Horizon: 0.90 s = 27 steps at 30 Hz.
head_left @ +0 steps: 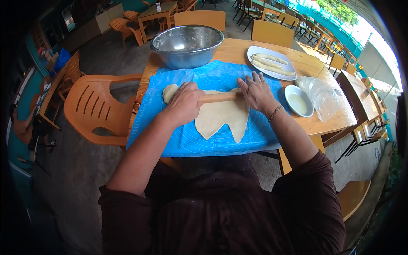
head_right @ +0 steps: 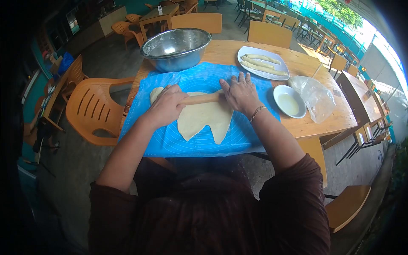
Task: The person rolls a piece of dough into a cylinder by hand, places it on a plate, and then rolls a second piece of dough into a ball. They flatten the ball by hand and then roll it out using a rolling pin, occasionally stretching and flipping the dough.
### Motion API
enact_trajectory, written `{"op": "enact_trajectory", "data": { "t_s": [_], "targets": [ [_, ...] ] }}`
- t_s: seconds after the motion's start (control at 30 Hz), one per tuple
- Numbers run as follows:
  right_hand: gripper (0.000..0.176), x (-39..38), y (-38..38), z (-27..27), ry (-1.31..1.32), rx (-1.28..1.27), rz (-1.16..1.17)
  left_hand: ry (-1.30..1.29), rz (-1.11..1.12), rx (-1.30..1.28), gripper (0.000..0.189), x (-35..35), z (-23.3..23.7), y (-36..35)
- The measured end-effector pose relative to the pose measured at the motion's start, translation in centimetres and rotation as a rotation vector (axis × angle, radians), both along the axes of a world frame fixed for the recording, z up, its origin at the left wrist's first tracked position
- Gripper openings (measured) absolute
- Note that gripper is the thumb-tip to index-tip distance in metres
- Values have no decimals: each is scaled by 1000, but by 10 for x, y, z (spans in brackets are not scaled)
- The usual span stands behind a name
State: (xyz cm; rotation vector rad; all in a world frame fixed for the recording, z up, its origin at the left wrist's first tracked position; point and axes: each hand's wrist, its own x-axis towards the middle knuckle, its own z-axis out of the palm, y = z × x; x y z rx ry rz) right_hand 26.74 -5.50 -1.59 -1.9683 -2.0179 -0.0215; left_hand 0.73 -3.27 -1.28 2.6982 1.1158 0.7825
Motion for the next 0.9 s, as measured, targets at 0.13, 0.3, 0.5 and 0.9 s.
{"op": "enact_trajectory", "data": {
  "t_s": [0.13,0.3,0.5,0.9],
  "targets": [
    [71,-3,5,-11,-158,-125,-60,134,-21,-268,44,18,13,6],
    [65,-7,1,-2,-203,-204,-28,255,95,-351,76,48,4,9],
    [65,-9,-38,-23,-146,-3,19,292,45,-205,72,29,-11,-24],
    [68,-20,-113,-8,-151,78,139,157,-70,32,64,-1,-20,-96]
  ]
}}
